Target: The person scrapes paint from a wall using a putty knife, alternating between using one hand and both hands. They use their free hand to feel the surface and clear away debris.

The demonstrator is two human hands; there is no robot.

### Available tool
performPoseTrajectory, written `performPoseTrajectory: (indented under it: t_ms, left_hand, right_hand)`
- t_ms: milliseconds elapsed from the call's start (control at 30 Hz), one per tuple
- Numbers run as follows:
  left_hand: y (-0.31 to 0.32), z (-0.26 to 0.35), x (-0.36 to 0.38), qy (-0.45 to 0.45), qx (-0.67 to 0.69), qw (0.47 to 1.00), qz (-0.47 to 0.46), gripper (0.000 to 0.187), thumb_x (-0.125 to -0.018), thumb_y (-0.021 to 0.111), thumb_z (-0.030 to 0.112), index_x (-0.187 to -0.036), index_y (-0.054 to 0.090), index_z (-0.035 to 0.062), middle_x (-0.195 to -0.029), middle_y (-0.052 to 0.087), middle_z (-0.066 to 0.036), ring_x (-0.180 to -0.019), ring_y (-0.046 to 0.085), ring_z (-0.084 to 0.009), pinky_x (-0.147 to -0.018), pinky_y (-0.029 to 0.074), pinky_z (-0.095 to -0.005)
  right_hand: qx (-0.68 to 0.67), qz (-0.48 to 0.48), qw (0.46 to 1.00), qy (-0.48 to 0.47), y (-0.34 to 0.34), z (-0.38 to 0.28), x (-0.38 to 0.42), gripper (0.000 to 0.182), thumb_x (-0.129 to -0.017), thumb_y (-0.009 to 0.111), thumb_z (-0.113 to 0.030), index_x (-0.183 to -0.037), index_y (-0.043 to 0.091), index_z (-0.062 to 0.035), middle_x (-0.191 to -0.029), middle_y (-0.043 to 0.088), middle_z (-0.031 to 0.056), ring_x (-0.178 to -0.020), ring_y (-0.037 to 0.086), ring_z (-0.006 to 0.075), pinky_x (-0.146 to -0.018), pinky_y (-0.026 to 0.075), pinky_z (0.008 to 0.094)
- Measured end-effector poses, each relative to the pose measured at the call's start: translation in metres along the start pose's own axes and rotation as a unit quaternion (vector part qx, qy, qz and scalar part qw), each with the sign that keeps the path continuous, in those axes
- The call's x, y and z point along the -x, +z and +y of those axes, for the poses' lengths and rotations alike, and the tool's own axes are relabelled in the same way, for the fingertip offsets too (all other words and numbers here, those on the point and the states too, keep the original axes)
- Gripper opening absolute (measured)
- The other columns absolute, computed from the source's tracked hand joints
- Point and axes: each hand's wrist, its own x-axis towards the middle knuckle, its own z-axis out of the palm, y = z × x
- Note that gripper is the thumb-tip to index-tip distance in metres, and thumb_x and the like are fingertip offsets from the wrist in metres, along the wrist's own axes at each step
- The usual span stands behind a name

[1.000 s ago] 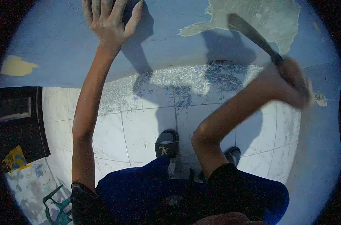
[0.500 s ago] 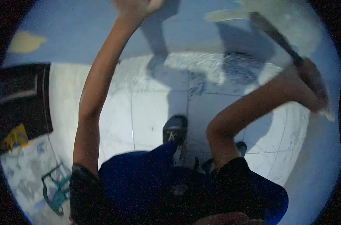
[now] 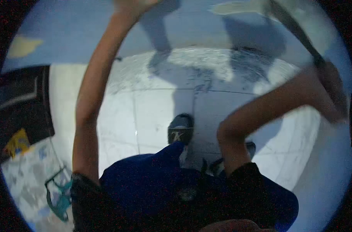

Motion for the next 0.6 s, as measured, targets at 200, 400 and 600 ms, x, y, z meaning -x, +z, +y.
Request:
performPoseTrajectory:
  t_ms: [200, 400, 600]
  left_hand:
    - [-0.011, 0.007, 0.001, -0.036, -0.065, 0.995, -0.064, 0.048, -0.080, 0.055, 0.027, -0.125, 0.053, 0.0110, -0.140, 0.034, -0.018, -0.133, 0.026, -0.0327, -0.108, 0.012, -0.0484]
    - [0.005, 0.012, 0.080, -0.063, 0.150, 0.986, -0.042, 0.059, -0.080, 0.065, 0.026, -0.130, 0.042, 0.0070, -0.142, 0.028, -0.017, -0.133, 0.022, -0.0335, -0.107, 0.008, -0.0513]
    - [-0.082, 0.054, 0.259, -0.475, 0.134, 0.832, -0.254, 0.072, -0.078, 0.067, 0.028, -0.132, 0.030, -0.0033, -0.135, 0.029, -0.027, -0.127, 0.026, -0.0384, -0.106, 0.016, -0.0503]
  right_hand:
    - [-0.075, -0.023, 0.996, -0.034, 0.000, -0.025, -0.010, 0.015, -0.078, 0.049, -0.016, -0.074, 0.038, -0.0080, -0.051, 0.036, 0.0018, -0.042, 0.036, 0.0114, -0.038, 0.032, 0.0264]
    - [-0.043, -0.058, 0.996, -0.052, 0.022, 0.008, 0.012, 0.013, -0.077, 0.051, -0.011, -0.077, 0.038, -0.0069, -0.052, 0.035, 0.0016, -0.042, 0.035, 0.0103, -0.037, 0.031, 0.0258]
    - [0.054, -0.060, 0.982, -0.169, -0.006, -0.016, -0.004, 0.016, -0.079, 0.051, -0.014, -0.073, 0.040, -0.0049, -0.048, 0.038, 0.0034, -0.041, 0.043, 0.0127, -0.038, 0.037, 0.0259]
